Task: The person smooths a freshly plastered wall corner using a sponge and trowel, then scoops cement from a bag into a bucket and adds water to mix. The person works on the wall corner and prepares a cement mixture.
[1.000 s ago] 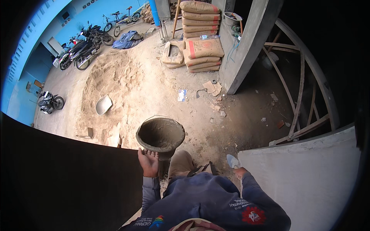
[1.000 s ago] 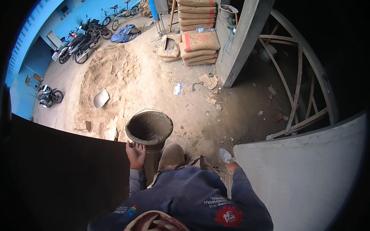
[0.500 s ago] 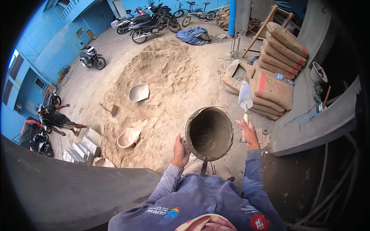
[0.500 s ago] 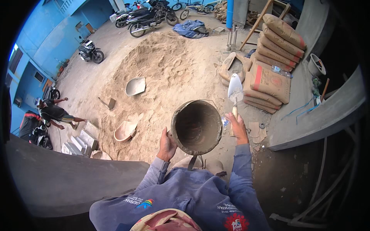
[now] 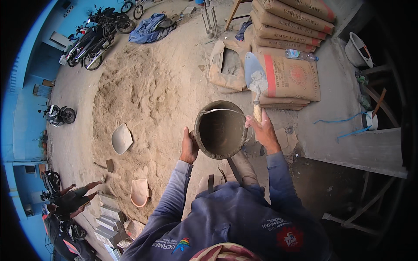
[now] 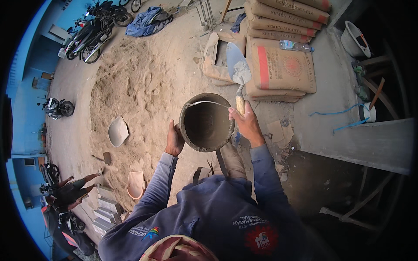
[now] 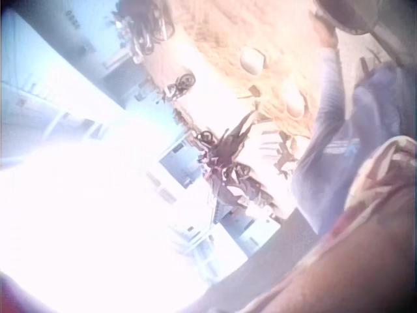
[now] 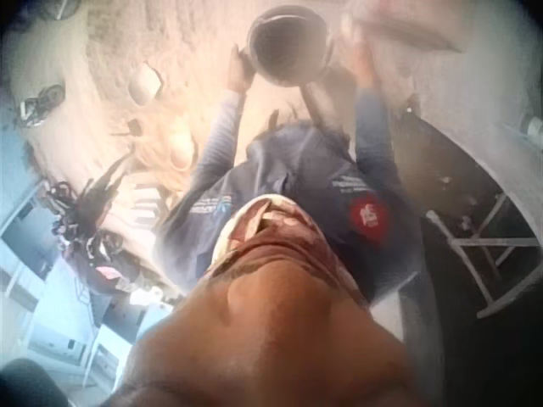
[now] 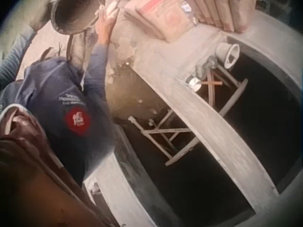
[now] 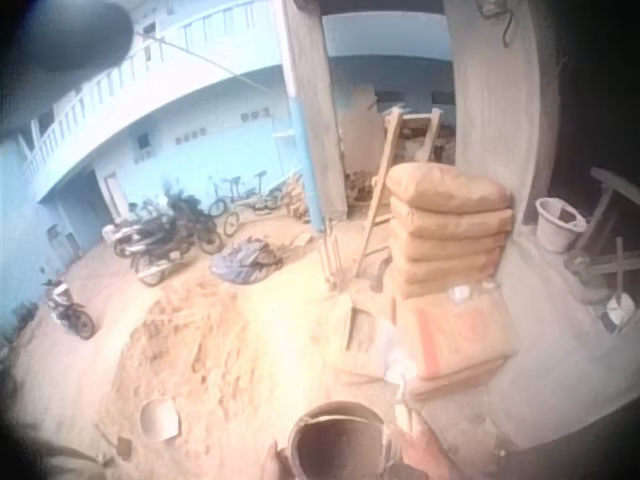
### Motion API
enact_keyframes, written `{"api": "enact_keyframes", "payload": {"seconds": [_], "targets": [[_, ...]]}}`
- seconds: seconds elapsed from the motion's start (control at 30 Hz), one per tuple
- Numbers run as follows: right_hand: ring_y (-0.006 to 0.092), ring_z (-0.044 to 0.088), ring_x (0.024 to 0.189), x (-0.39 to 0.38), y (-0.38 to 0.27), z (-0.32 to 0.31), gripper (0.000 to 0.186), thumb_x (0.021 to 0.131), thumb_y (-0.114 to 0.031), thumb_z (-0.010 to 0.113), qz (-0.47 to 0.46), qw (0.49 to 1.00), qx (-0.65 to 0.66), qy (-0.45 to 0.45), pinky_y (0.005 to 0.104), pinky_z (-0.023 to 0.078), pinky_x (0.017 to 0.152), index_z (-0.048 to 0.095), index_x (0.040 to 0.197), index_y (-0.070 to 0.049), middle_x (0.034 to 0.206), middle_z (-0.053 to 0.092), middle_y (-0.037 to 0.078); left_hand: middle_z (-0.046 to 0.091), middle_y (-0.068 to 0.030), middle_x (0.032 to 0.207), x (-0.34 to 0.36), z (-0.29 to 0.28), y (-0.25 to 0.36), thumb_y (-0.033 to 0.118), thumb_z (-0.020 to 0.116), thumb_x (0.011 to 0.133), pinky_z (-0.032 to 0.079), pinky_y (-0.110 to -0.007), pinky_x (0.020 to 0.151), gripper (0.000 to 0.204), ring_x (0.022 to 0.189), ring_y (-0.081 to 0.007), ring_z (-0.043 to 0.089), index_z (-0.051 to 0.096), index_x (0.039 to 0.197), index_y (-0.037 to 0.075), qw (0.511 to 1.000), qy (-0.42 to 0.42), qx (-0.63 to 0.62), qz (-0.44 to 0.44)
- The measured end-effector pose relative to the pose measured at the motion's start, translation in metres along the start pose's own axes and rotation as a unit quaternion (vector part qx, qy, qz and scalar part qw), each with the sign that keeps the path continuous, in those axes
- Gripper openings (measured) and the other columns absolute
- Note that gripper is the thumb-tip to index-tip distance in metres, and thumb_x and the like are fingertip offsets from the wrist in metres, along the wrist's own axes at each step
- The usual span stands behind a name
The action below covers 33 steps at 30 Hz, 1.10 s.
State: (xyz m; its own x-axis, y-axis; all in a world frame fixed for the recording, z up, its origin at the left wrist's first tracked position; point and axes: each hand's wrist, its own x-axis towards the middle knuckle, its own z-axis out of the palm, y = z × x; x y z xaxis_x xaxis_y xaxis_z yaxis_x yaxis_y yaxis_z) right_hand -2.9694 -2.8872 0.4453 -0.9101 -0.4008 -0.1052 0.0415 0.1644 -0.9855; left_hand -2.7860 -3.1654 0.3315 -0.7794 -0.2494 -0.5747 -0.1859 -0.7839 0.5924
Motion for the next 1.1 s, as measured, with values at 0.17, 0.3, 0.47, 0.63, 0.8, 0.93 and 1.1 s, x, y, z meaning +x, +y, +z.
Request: {"api": "enact_keyframes", "payload": {"seconds": [0.17, 0.3, 0.47, 0.63, 0.8, 0.93, 1.1], "targets": [[0.0317, 0.074, 0.105, 0.087, 0.078, 0.075, 0.056, 0.104, -0.033, 0.072, 0.026, 0.987, -0.153, -0.03, 0.0443, 0.057, 0.093, 0.053, 0.136, 0.008, 0.113, 0.074, 0.023, 0.075, -0.0154, 0.119, 0.174, -0.013, 0.078, 0.064, 0.029, 0.113, 0.051, -0.053, 0.106, 0.075, 0.115, -0.031, 0.07, 0.064, 0.129, -0.001, 0.888, 0.188, 0.421, -0.007], [0.0473, 0.066, 0.124, 0.154, 0.165, 0.096, 0.068, 0.1, -0.035, 0.07, 0.196, 0.949, -0.233, -0.087, 0.0533, 0.054, 0.104, 0.047, 0.153, 0.001, 0.14, 0.065, 0.03, 0.055, -0.0223, 0.157, 0.249, 0.016, 0.106, 0.062, 0.032, 0.114, 0.047, -0.055, 0.112, 0.079, 0.143, -0.0351, 0.056, 0.047, 0.158, -0.001, 0.919, 0.219, 0.323, -0.05], [0.0463, 0.067, 0.122, 0.243, 0.269, 0.11, 0.06, 0.096, -0.025, 0.072, 0.275, 0.933, -0.23, -0.02, 0.0539, 0.055, 0.102, 0.053, 0.148, -0.002, 0.135, 0.067, 0.028, 0.066, -0.0168, 0.145, 0.361, 0.014, 0.195, 0.057, 0.039, 0.115, 0.05, -0.049, 0.106, 0.067, 0.132, -0.0302, 0.064, 0.058, 0.147, 0.001, 0.905, 0.166, 0.389, -0.049], [0.0488, 0.067, 0.116, 0.282, 0.376, 0.096, 0.049, 0.091, -0.025, 0.073, 0.301, 0.907, -0.28, 0.095, 0.0567, 0.055, 0.096, 0.057, 0.132, -0.003, 0.12, 0.07, 0.029, 0.072, -0.0151, 0.13, 0.509, -0.012, 0.235, 0.052, 0.044, 0.115, 0.055, -0.043, 0.091, 0.057, 0.118, -0.0265, 0.07, 0.063, 0.138, 0.003, 0.893, 0.127, 0.419, -0.107], [0.0479, 0.065, 0.114, 0.31, 0.429, 0.112, 0.039, 0.088, -0.018, 0.075, 0.417, 0.86, -0.261, 0.137, 0.0589, 0.053, 0.095, 0.06, 0.122, -0.004, 0.116, 0.068, 0.026, 0.077, -0.0112, 0.108, 0.689, -0.058, 0.259, 0.049, 0.052, 0.112, 0.055, -0.035, 0.071, 0.052, 0.088, -0.0184, 0.073, 0.067, 0.125, 0.001, 0.781, -0.009, 0.588, -0.21], [0.0478, 0.065, 0.111, 0.32, 0.439, 0.15, 0.043, 0.089, -0.015, 0.078, 0.447, 0.834, -0.272, 0.174, 0.0599, 0.053, 0.092, 0.056, 0.124, -0.006, 0.113, 0.067, 0.026, 0.076, -0.0092, 0.112, 0.797, -0.071, 0.237, 0.04, 0.056, 0.109, 0.056, -0.035, 0.076, 0.046, 0.098, -0.019, 0.074, 0.069, 0.129, 0.001, 0.711, -0.062, 0.653, -0.254], [0.0481, 0.064, 0.11, 0.341, 0.453, 0.182, 0.043, 0.089, -0.017, 0.078, 0.513, 0.795, -0.259, 0.193, 0.059, 0.053, 0.091, 0.056, 0.125, -0.007, 0.113, 0.068, 0.024, 0.077, -0.0107, 0.108, 0.875, -0.074, 0.176, 0.033, 0.062, 0.106, 0.057, -0.034, 0.073, 0.043, 0.094, -0.0168, 0.074, 0.071, 0.129, -0.002, 0.688, -0.089, 0.668, -0.267]]}}
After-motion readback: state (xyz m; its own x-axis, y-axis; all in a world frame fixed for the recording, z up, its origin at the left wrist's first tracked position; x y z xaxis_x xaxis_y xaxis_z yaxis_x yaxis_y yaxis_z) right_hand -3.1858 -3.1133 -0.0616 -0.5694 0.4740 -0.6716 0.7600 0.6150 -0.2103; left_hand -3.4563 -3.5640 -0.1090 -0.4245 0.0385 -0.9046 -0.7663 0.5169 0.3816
